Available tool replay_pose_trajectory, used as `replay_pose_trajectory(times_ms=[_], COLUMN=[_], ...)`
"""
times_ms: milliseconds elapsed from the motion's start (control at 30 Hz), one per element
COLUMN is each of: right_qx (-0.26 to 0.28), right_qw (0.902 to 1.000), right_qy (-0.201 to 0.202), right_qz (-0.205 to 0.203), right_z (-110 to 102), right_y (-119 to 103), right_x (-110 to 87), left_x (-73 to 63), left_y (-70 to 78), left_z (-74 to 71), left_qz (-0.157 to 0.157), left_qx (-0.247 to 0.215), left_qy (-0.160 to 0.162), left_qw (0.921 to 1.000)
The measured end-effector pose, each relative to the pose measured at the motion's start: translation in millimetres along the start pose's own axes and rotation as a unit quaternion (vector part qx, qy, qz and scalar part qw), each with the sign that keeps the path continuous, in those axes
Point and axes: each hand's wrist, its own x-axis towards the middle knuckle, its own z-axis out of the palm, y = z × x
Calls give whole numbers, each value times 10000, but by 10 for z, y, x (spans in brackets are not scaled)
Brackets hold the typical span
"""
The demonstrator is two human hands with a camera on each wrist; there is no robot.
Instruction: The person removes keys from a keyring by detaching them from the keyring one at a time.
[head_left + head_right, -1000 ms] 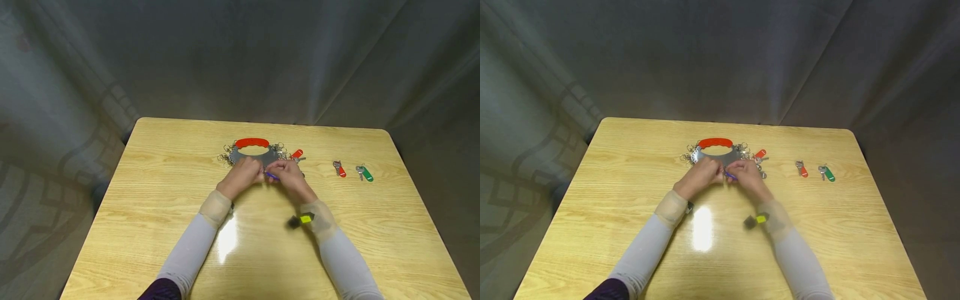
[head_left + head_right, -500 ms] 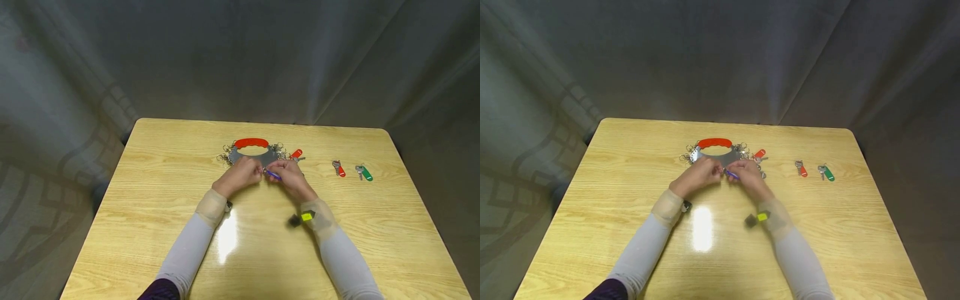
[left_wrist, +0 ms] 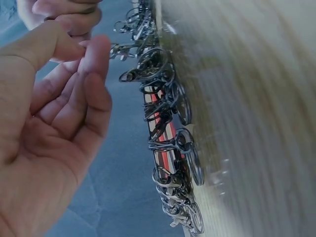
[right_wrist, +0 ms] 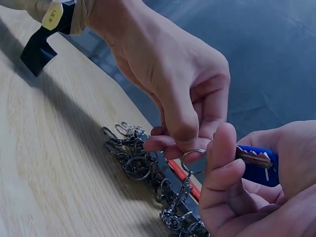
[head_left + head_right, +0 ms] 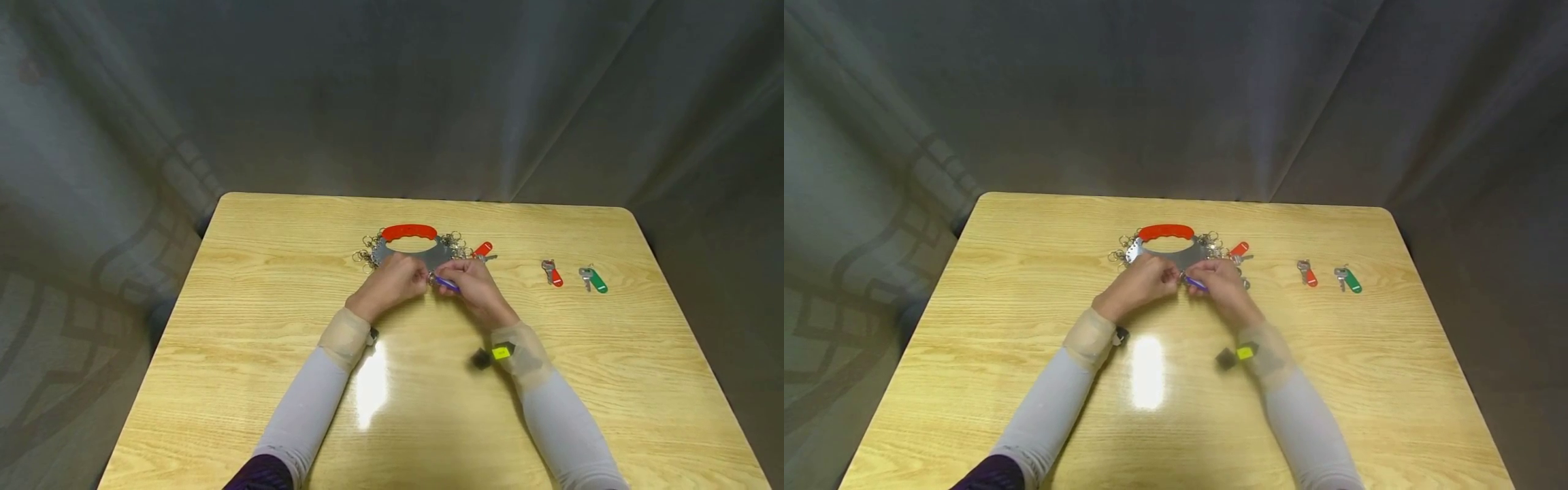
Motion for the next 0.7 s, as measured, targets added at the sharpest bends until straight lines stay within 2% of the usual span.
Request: replay_pose_trajectory(times_ms=[267, 433, 567, 700], right_qx=[-57, 217, 429, 267], right_qw=[10000, 9997, 9989, 9995], right_qy=[12, -69, -98, -103], right_qz=[-79, 94, 189, 123], right_z=[11, 15, 6, -9], right_y=[6, -8, -6, 5], right_x=[4, 4, 9, 16], left_x=[22, 37, 76, 114], left_y=[47, 92, 147, 178], left_z=[66, 86, 68, 55], left_qz=[-135, -296, -248, -217], left_qx=[524, 906, 1185, 1379], left_qy=[133, -2, -34, -37], left_qw=[9984, 9954, 9926, 9902])
